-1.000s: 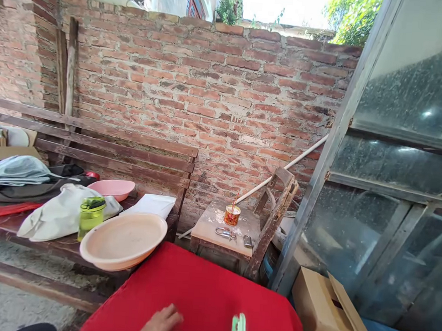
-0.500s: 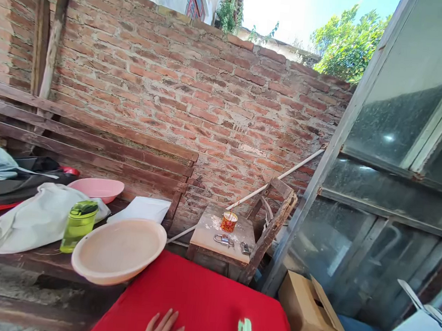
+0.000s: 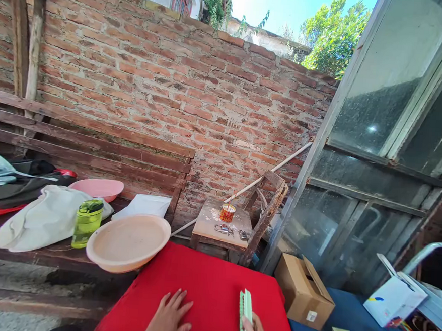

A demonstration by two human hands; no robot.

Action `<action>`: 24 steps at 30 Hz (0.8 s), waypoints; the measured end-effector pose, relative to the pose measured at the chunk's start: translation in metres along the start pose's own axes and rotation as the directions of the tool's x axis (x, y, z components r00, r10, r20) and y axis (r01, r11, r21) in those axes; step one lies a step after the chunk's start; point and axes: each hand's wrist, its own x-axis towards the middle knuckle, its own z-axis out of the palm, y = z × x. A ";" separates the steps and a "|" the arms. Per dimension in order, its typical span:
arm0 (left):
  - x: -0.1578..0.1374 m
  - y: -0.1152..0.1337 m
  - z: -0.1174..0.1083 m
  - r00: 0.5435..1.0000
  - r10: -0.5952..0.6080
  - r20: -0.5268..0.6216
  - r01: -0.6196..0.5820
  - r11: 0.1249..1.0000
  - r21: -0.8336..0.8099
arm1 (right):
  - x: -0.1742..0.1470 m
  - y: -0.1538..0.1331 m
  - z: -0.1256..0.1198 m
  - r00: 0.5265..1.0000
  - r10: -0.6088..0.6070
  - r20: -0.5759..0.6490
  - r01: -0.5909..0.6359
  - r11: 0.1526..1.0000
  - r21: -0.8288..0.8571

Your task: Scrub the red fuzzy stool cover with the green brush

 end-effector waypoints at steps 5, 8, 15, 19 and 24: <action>-0.007 0.004 -0.006 0.999 0.003 -0.037 -0.002 1.000 0.016 | 0.001 0.007 0.000 0.999 0.030 0.032 -0.030 0.999 0.014; -0.008 0.006 -0.008 0.999 -0.002 -0.054 0.005 0.999 0.053 | 0.002 0.012 -0.001 0.999 0.032 0.041 -0.033 0.999 0.018; -0.012 0.014 -0.017 0.999 -0.013 -0.047 0.019 0.992 0.127 | 0.003 0.013 -0.001 0.997 0.039 0.061 -0.039 0.999 0.012; -0.011 0.012 -0.017 0.999 -0.008 -0.036 0.012 0.992 0.127 | 0.003 0.013 -0.001 0.998 0.028 0.060 -0.028 1.000 0.009; -0.010 0.007 -0.012 0.998 -0.011 -0.063 0.018 0.993 0.120 | 0.003 0.016 -0.001 0.998 0.025 0.062 -0.025 1.000 0.006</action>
